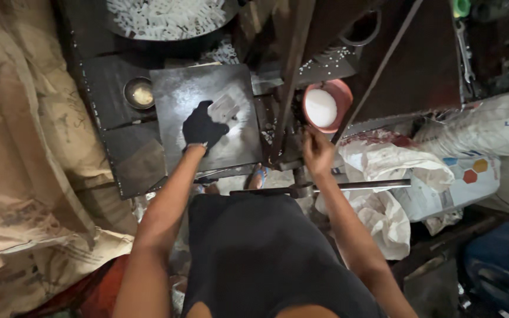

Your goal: The person operates a manual press machine, repeatedly placing a metal mold under the press, pulling a lever to activate the press, and removing the mold. The person wears a black glove on the left hand and uses both hands to handle the mold and operate the lever.

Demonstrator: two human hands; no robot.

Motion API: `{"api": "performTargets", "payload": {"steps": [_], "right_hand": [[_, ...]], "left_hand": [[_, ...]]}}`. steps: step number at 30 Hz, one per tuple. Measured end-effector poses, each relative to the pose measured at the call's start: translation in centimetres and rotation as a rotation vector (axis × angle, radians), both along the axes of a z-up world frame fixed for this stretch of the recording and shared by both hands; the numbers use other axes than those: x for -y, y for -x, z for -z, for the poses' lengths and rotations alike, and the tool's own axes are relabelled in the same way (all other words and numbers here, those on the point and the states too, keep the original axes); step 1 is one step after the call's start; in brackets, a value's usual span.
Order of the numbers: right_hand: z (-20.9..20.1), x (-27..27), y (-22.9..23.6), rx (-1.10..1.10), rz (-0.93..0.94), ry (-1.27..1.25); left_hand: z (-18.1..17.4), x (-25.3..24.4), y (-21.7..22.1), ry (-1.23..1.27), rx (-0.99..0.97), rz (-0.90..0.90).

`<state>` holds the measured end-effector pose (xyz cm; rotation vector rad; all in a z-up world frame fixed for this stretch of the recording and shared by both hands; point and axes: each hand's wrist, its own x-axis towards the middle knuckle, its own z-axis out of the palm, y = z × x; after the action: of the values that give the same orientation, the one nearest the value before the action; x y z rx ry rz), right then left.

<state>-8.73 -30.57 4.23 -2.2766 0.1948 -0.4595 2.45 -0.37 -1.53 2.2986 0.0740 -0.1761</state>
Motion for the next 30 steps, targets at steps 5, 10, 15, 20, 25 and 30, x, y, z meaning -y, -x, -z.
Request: {"api": "performTargets", "payload": {"steps": [5,10,15,20,25,30], "right_hand": [[1.2,1.2,-0.9,-0.138,0.072,0.289],[1.4,1.3,-0.8,-0.110,0.071,0.334],[1.0,1.1,-1.2,-0.174,0.125,0.311],[1.2,0.9,-0.6,-0.181,0.132,0.321],[0.8,1.0,-1.4,-0.198,0.111,0.325],[0.1,0.7,-1.0,-0.248,0.127,0.292]], "left_hand": [[1.2,4.1,-3.6,0.063,-0.018,0.060],[2.2,8.5,-7.3,0.073,-0.005,0.082],[4.8,10.2,-6.9,0.458,0.079,-0.105],[6.3,10.1,-5.0,0.939,-0.082,-0.134],[3.4,10.6,-6.7,0.631,-0.059,-0.013],[1.9,12.4,-8.0,0.464,-0.040,0.062]]}}
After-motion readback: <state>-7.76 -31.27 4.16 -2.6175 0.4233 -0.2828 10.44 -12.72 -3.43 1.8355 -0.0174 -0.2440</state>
